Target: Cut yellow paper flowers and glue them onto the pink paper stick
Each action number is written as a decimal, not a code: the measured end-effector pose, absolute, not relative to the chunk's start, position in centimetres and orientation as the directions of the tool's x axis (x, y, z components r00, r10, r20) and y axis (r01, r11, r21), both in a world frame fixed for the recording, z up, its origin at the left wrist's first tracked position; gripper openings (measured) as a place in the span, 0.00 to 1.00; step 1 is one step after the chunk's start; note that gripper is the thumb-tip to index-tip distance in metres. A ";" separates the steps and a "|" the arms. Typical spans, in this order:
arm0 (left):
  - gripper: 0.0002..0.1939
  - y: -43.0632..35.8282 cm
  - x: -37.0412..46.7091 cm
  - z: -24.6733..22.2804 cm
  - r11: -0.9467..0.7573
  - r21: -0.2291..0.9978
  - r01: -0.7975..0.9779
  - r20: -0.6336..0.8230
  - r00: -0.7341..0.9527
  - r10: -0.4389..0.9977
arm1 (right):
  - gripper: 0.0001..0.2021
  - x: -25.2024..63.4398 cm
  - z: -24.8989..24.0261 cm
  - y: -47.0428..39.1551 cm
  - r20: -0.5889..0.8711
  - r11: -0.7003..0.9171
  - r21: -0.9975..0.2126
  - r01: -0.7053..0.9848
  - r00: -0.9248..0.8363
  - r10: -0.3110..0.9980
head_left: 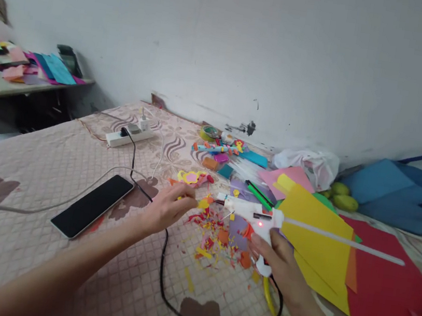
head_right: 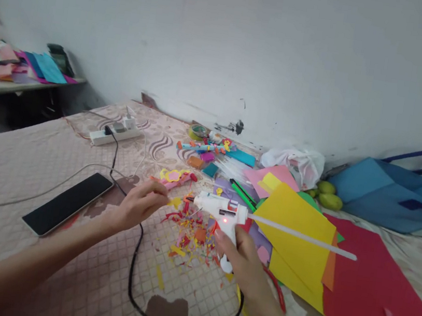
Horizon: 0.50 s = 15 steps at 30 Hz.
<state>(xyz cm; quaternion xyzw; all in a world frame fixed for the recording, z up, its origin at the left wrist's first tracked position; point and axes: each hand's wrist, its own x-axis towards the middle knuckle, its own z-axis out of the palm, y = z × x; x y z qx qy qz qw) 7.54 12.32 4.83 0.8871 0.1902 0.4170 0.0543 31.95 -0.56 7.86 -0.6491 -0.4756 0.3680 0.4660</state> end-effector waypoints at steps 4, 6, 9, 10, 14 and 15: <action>0.09 12.5 7.0 5.0 -0.959 0.022 0.283 0.727 0.654 0.209 | 0.17 31.4 9.0 -0.9 -0.009 -0.090 -0.890 0.446 0.182 0.983; 0.09 12.7 6.9 5.2 -0.967 -0.034 0.252 0.726 0.672 0.149 | 0.18 31.2 9.3 -1.0 0.005 -0.062 -0.860 0.506 0.131 0.991; 0.09 12.9 7.0 5.3 -0.970 -0.083 0.228 0.736 0.670 0.094 | 0.17 31.2 9.5 -1.0 -0.003 -0.030 -0.832 0.555 0.051 0.999; 0.09 12.9 7.1 5.4 -0.971 -0.087 0.223 0.736 0.671 0.089 | 0.17 31.2 9.5 -1.0 -0.005 -0.023 -0.824 0.566 0.034 0.999; 0.10 12.9 7.3 5.5 -0.980 -0.054 0.191 0.729 0.679 0.092 | 0.16 31.2 9.2 -0.9 -0.005 -0.019 -0.805 0.592 0.026 1.000; 0.10 12.9 7.3 5.6 -0.982 -0.052 0.183 0.728 0.679 0.089 | 0.16 31.2 9.2 -0.9 0.000 -0.020 -0.802 0.597 0.034 0.999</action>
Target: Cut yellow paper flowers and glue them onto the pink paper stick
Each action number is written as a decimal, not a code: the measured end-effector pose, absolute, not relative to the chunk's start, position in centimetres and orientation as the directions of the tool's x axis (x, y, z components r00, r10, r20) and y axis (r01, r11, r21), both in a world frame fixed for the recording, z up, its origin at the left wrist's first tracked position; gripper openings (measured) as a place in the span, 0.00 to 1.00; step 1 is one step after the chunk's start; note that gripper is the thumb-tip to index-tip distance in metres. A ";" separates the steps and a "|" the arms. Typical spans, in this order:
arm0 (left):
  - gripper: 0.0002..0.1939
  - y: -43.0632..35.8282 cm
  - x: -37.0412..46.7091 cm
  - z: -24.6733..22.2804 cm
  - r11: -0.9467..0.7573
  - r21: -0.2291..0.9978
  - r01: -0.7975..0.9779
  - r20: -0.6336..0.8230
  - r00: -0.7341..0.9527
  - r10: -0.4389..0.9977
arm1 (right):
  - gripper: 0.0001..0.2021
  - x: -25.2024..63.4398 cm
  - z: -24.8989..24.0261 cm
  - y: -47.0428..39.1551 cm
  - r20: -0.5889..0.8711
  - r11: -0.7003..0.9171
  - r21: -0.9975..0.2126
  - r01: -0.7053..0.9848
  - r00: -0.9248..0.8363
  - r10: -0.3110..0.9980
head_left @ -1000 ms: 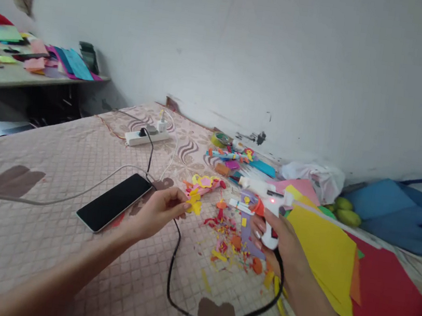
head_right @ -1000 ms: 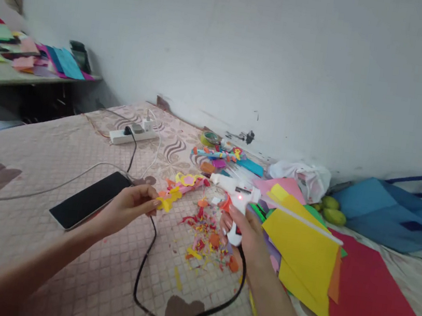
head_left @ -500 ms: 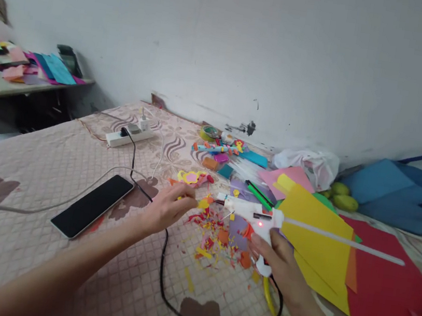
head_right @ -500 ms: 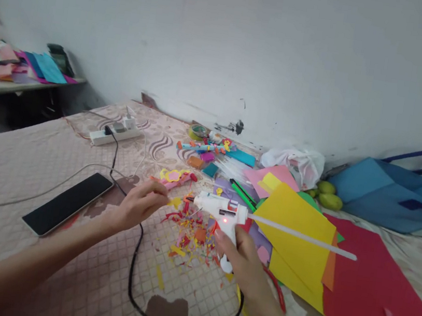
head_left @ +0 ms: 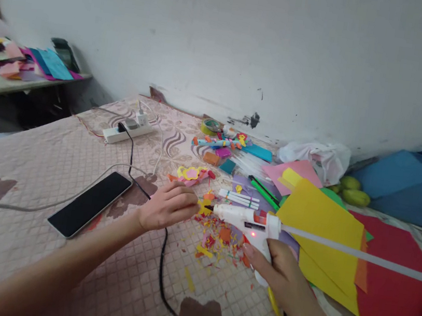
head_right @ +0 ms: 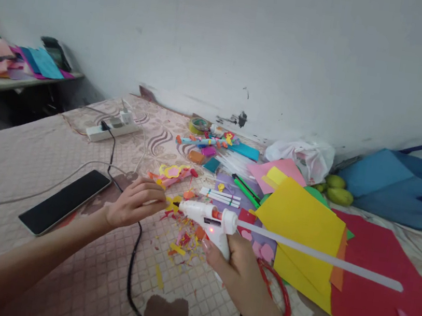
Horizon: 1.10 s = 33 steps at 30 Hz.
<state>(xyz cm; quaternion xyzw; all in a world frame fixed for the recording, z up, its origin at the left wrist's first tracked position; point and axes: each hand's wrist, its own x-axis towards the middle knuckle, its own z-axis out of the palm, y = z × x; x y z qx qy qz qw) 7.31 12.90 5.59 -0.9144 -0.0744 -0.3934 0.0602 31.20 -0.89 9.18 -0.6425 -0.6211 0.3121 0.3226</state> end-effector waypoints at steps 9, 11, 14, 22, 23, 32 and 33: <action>0.10 12.6 7.5 6.0 -0.979 -0.094 0.181 0.735 0.676 0.055 | 0.14 31.3 8.8 -1.1 0.028 -0.015 -0.796 0.606 0.061 0.998; 0.10 12.6 7.5 6.0 -0.977 -0.089 0.194 0.727 0.684 0.069 | 0.15 31.3 8.8 -1.1 0.028 -0.017 -0.778 0.628 0.061 0.998; 0.09 12.5 7.4 6.0 -0.969 -0.132 0.209 0.720 0.692 0.051 | 0.14 31.2 9.0 -1.2 0.038 -0.001 -0.774 0.633 0.048 0.998; 0.08 12.4 7.5 6.2 -0.957 -0.167 0.236 0.710 0.703 0.049 | 0.15 31.3 8.9 -1.3 0.025 0.003 -0.766 0.643 0.026 0.999; 0.08 12.4 7.6 6.2 -0.959 -0.164 0.233 0.714 0.699 0.048 | 0.15 31.3 8.9 -1.4 0.031 0.007 -0.768 0.640 0.026 0.999; 0.09 12.6 7.6 5.5 -0.976 0.016 0.216 0.728 0.666 0.160 | 0.17 31.6 8.4 -2.0 0.007 -0.052 -0.791 0.609 0.094 0.996; 0.08 12.7 7.8 5.4 -0.969 0.075 0.235 0.739 0.640 0.212 | 0.17 31.7 8.3 -2.0 0.006 -0.069 -0.804 0.591 0.125 0.992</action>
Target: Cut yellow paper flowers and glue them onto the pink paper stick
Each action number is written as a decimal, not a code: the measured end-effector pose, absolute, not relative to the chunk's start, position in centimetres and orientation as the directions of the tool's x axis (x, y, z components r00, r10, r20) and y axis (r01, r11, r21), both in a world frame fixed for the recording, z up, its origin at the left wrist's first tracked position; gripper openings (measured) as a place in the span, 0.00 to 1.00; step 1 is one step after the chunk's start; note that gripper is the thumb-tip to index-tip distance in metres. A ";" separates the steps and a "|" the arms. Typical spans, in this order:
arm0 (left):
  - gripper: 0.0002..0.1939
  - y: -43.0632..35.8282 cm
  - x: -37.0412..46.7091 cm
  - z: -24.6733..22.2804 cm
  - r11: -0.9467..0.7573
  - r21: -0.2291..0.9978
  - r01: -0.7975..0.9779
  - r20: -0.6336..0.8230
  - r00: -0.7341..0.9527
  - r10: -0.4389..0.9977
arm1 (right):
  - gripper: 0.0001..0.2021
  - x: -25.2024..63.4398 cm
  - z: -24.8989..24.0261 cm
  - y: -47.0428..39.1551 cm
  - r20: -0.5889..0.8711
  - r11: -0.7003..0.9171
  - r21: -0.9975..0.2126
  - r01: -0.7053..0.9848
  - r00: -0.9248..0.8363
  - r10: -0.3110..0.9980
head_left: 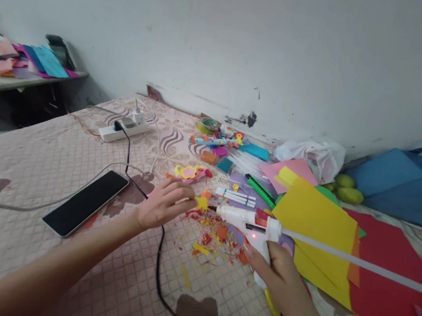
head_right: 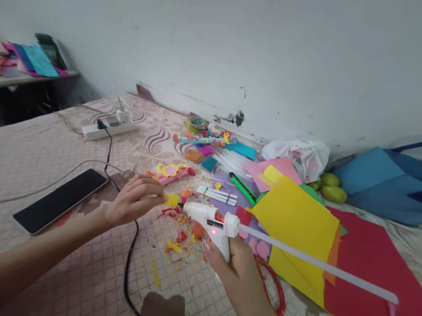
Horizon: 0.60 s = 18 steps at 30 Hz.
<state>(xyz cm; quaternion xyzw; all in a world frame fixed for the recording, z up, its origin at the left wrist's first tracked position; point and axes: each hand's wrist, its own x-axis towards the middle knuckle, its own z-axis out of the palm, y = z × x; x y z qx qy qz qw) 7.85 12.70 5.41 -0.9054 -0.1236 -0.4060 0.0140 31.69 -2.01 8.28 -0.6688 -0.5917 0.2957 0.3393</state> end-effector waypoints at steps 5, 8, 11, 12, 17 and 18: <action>0.04 13.6 10.4 5.3 -0.647 0.699 0.305 0.552 0.345 0.759 | 0.18 32.2 7.6 -2.2 -0.064 -0.181 -0.873 0.452 0.263 0.963; 0.07 15.0 12.4 5.0 -0.134 0.966 0.223 0.063 0.299 0.952 | 0.19 32.4 7.1 -2.4 -0.107 -0.209 -0.911 0.354 0.288 0.952; 0.08 16.5 13.9 4.2 0.070 0.970 0.234 -0.138 0.289 0.947 | 0.19 32.6 6.6 -2.6 -0.151 -0.229 -0.932 0.281 0.271 0.951; 0.08 17.0 14.3 3.9 0.091 0.966 0.242 -0.160 0.285 0.945 | 0.19 32.7 6.5 -2.6 -0.164 -0.237 -0.934 0.268 0.266 0.950; 0.09 18.7 15.3 2.7 0.195 0.942 0.273 -0.269 0.265 0.926 | 0.19 32.8 6.2 -2.9 -0.184 -0.250 -0.931 0.265 0.252 0.950; 0.09 18.9 15.4 2.5 0.214 0.937 0.277 -0.287 0.260 0.922 | 0.20 32.9 6.2 -2.9 -0.192 -0.256 -0.930 0.263 0.244 0.951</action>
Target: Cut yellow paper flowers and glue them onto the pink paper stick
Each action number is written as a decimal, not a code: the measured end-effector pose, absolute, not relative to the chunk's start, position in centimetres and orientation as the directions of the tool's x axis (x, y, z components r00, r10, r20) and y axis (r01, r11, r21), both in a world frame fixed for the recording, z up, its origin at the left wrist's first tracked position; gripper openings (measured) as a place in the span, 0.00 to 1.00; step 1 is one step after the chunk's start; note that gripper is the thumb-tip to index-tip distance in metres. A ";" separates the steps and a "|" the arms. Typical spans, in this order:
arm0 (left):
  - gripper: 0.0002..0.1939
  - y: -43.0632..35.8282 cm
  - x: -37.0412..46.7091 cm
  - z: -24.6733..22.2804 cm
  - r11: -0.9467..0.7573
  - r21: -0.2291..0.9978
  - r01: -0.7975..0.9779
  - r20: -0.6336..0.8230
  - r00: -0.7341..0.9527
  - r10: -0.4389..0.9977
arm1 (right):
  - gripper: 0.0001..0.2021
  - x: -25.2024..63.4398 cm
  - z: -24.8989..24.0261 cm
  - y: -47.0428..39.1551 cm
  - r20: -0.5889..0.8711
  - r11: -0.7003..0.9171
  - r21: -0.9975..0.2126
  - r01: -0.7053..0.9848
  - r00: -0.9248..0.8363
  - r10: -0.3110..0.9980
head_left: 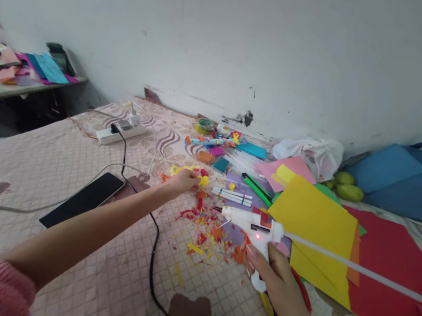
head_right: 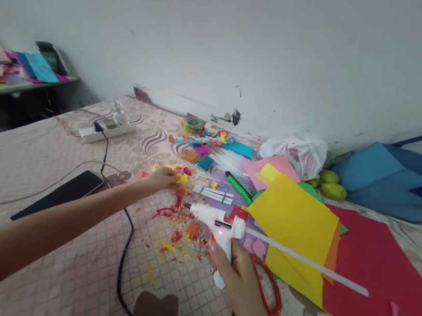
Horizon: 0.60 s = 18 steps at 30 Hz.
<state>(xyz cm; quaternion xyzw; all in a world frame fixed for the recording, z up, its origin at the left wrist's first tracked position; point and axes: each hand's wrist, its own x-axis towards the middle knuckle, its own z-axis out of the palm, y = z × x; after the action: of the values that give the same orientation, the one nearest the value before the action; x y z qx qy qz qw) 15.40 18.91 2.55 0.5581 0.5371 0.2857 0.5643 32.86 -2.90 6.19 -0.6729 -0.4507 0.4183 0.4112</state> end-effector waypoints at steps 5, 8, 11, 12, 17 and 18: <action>0.08 19.4 15.9 2.5 0.299 0.906 0.298 -0.373 0.237 0.897 | 0.19 32.8 6.4 -2.8 -0.186 -0.251 -0.921 0.297 0.231 0.955; 0.08 19.5 16.1 2.6 0.350 0.885 0.309 -0.426 0.228 0.876 | 0.19 32.7 6.7 -2.7 -0.189 -0.266 -0.906 0.329 0.246 0.951; 0.07 19.7 16.3 2.8 0.389 0.862 0.325 -0.468 0.220 0.856 | 0.19 32.7 6.9 -2.8 -0.208 -0.288 -0.891 0.350 0.250 0.946; 0.06 19.7 16.3 2.8 0.398 0.856 0.331 -0.479 0.216 0.851 | 0.19 32.7 7.0 -2.8 -0.212 -0.292 -0.888 0.354 0.249 0.945; 0.04 19.9 16.4 2.9 0.428 0.830 0.359 -0.514 0.190 0.837 | 0.19 32.7 7.1 -2.9 -0.206 -0.286 -0.894 0.345 0.250 0.946; 0.04 20.0 16.4 3.0 0.431 0.825 0.364 -0.518 0.186 0.835 | 0.19 32.8 7.0 -2.9 -0.206 -0.282 -0.898 0.337 0.243 0.948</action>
<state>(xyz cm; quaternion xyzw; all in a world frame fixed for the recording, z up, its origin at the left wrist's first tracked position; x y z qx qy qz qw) 16.37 19.96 2.98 0.4947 0.6061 0.1993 0.5901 32.78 -2.94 7.04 -0.6913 -0.4645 0.4037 0.3786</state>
